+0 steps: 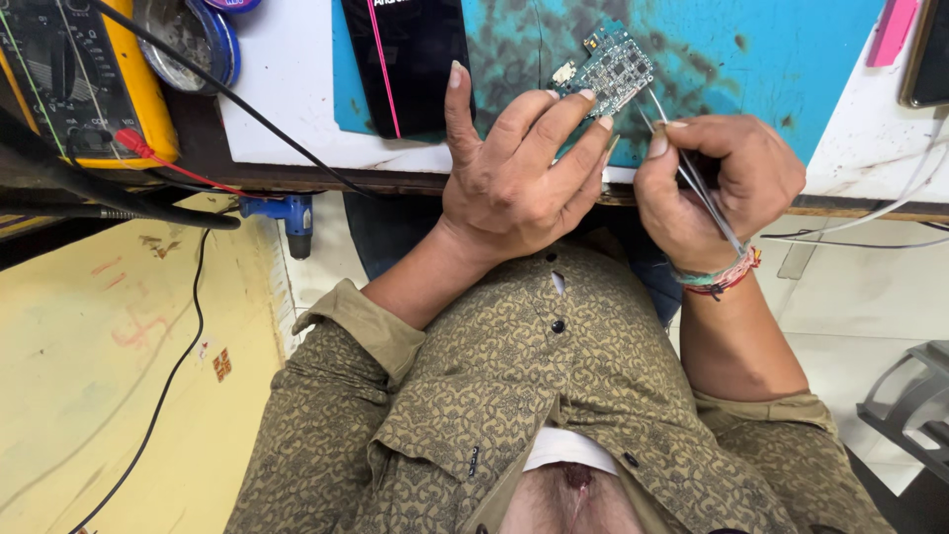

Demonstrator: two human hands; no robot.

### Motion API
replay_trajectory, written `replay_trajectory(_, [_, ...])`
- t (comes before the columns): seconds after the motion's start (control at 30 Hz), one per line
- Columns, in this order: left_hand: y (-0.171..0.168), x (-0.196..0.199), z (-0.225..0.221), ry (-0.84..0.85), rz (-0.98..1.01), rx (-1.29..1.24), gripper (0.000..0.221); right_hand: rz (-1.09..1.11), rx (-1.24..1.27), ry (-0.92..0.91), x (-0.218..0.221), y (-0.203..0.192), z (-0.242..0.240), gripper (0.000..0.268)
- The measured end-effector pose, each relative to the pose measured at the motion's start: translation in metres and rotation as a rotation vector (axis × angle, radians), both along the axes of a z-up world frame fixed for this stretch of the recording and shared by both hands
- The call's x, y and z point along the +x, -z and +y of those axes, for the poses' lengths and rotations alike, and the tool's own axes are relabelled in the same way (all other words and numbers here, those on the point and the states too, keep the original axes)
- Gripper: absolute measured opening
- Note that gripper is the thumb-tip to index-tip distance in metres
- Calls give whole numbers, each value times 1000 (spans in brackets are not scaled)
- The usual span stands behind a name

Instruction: The person works on a mobile phone by using tweezers to adjust internal components on a circuit board and then uses a screwdriver to secure screws into the phone's internal chassis.

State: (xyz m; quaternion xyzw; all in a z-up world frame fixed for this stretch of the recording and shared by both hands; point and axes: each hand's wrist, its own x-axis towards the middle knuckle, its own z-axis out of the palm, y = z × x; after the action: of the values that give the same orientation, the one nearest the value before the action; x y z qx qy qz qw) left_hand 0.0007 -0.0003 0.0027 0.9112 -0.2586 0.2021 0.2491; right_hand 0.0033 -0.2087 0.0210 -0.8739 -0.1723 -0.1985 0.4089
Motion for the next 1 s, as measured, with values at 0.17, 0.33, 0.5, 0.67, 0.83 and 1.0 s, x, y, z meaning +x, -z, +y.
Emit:
replay_trajectory(0.17, [0,0,0,3,13,-5,29,-4,-4,-34,2,-5,0,14])
replay_trajectory(0.33, [-1,0,0,-2,8,-13,28,-24,-9,-52,0,-2,-4,13])
replay_trajectory(0.5, [0,0,-3,-35,-9,-16,29,36,156,68,-12,10,-6,13])
replay_trajectory(0.67, [0,0,-3,-31,12,-33,25,-19,53,23,-9,9,-7,14])
replay_trajectory(0.83, [-5,2,-1,2,-15,-26,27,-31,-3,-94,-2,-9,-4,12])
replay_trajectory(1.0, [-9,1,2,70,-44,-1,32,-13,48,-213,4,-19,-4,12])
